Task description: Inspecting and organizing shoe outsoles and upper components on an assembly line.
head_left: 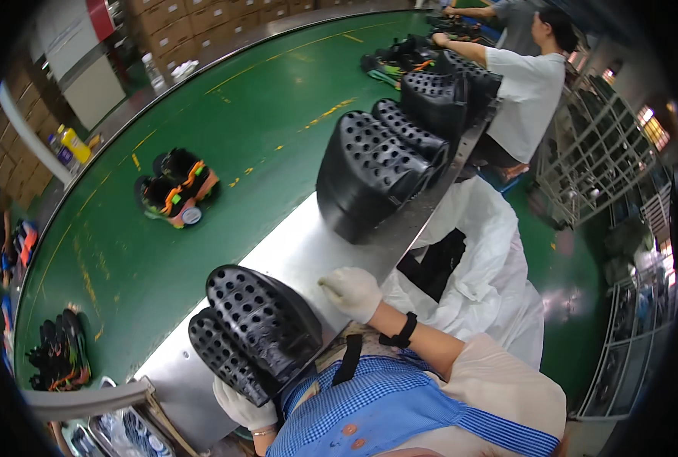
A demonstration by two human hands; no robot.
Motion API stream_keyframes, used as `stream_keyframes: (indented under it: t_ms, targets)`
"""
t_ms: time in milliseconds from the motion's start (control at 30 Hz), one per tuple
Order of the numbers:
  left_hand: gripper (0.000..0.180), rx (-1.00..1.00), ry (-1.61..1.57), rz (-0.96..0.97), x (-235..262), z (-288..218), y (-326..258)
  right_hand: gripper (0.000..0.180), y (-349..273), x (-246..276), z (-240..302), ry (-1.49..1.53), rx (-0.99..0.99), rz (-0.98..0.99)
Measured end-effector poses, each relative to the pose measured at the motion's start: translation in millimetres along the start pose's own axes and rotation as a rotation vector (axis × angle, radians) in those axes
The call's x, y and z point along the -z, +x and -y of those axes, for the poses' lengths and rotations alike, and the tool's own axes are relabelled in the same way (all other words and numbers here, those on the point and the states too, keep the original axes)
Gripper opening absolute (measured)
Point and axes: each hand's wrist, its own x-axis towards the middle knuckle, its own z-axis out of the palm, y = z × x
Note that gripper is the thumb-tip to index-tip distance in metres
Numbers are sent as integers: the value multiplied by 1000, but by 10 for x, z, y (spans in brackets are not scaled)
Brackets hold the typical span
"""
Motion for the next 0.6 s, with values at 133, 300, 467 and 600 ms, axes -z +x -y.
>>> stream_keyframes:
  t_ms: [133,300,467,600]
  targets:
    - [61,7,-25,11,-7,-13,14,15,9,83,20,25,24,-51]
    - [60,77,-102,69,36,-67,25,15,11,137,26,21,19,-51]
    - [61,72,-84,86,28,-83,22,14,26,142,-14,15,10,-15]
    - [61,80,-98,69,16,-94,20,14,11,126,-25,18,14,-41]
